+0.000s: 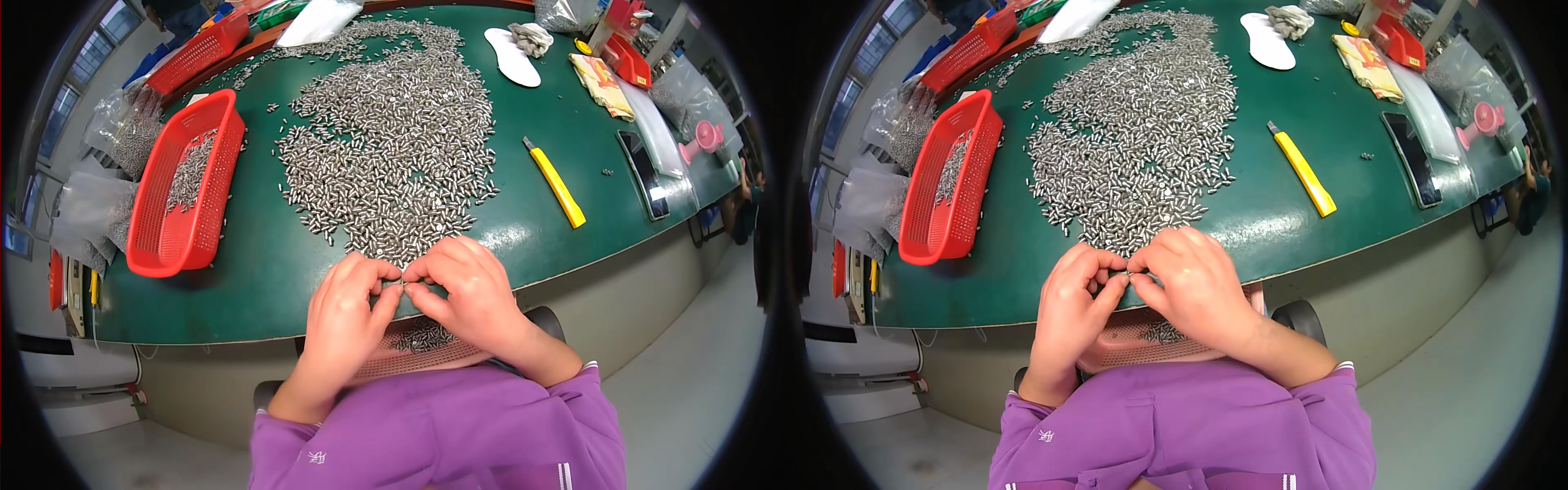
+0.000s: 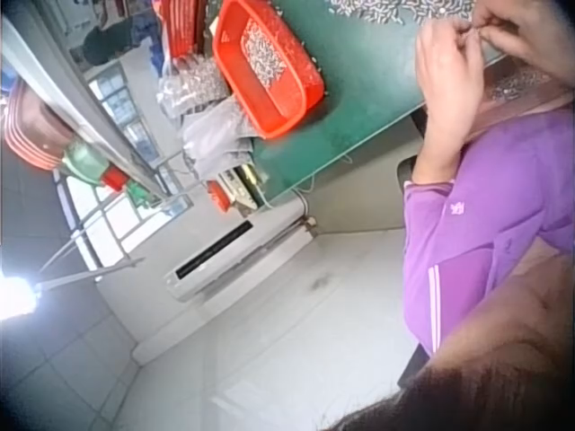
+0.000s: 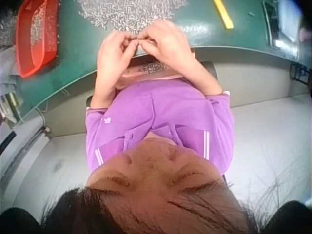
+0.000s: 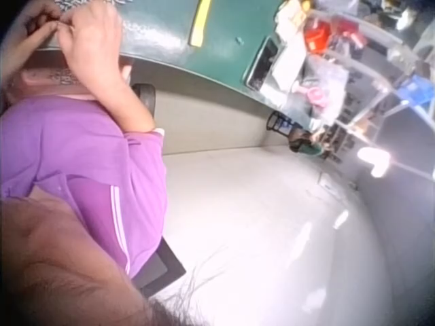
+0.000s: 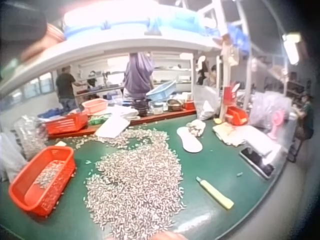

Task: Sorting and inspecting small metal hardware components on a workbench.

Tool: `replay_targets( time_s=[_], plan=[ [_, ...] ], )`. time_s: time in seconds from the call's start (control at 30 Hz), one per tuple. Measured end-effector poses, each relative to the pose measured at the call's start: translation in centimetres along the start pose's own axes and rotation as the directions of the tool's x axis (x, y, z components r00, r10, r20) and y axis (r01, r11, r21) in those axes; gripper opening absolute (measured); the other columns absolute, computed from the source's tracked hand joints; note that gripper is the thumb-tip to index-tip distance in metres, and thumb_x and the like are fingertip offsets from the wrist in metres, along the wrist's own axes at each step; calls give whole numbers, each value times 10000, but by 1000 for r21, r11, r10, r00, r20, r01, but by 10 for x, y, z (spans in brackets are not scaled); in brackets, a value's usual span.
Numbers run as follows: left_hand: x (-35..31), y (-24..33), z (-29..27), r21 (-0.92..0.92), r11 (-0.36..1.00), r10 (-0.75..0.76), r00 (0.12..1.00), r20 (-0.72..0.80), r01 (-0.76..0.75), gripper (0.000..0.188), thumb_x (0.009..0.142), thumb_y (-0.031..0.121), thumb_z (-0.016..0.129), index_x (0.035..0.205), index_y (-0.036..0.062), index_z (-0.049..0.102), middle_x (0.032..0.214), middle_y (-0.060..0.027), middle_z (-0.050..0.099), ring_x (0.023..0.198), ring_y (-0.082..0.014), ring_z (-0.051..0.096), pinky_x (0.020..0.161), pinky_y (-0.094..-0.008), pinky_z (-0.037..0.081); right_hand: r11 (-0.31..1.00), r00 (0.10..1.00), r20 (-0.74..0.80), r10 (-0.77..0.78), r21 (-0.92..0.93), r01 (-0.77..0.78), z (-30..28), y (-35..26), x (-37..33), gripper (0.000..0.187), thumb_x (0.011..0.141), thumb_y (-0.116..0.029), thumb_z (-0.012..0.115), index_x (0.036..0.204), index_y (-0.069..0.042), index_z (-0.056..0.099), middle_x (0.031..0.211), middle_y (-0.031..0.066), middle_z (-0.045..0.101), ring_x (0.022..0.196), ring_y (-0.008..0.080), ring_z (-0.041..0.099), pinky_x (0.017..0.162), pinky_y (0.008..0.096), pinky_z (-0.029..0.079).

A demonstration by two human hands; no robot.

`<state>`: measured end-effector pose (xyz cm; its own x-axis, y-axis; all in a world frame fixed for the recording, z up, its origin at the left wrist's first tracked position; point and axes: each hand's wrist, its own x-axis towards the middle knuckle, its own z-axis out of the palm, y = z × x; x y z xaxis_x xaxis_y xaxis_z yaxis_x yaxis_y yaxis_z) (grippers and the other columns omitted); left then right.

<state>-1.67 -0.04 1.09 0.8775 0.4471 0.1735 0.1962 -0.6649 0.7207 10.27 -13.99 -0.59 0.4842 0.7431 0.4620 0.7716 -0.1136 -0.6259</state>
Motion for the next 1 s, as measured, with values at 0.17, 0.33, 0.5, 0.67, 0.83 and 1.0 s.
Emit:
replay_targets(
  time_s=[0.17,0.33,0.5,0.67,0.83,1.0],
  plan=[
    [2,-1,-2,6,1000,-14,998,69,14,113,826,78,743,926,65,691,825,-70,595,768,-266,607,689,-416,504,1000,999,-23,-30,8,30,2,4,-3,150,748,-95,808,849,-102,697,813,32,633,787,270,616,707,401,486],
    [2,-3,-1,-22,1000,-2,999,52,4,87,827,5,739,902,18,697,804,-34,570,656,-121,545,583,-277,456,1000,1000,-14,2,1,-2,0,0,-4,142,749,-99,805,823,-101,684,813,35,622,789,275,603,709,403,476],
    [3,-3,-4,-49,997,-51,995,89,56,88,825,78,736,888,65,676,821,-57,607,769,-243,610,683,-381,504,1000,1000,-4,24,-6,-24,0,0,-4,127,753,-101,799,823,-103,692,823,39,618,802,273,598,720,402,473],
    [2,-3,-5,-89,995,-45,995,92,53,86,827,78,736,879,62,669,818,-53,607,760,-230,602,673,-362,497,1000,1000,-12,-3,13,3,0,2,-6,124,760,-100,796,869,-112,740,829,30,621,812,258,597,730,390,475],
    [1,-4,-4,-87,995,-45,996,79,52,81,829,74,734,868,57,665,818,-54,607,761,-231,603,669,-360,496,1000,1000,-10,-1,29,1,-1,1,-5,112,763,-102,788,861,-105,735,823,37,617,801,270,597,719,402,482],
    [-2,-3,-2,-68,997,-16,999,51,20,81,824,57,731,866,52,663,821,-62,609,764,-238,607,672,-368,501,999,1000,-13,-14,32,14,-1,4,-6,97,767,-102,775,850,-100,724,814,48,610,790,287,598,705,418,488]
  ],
)
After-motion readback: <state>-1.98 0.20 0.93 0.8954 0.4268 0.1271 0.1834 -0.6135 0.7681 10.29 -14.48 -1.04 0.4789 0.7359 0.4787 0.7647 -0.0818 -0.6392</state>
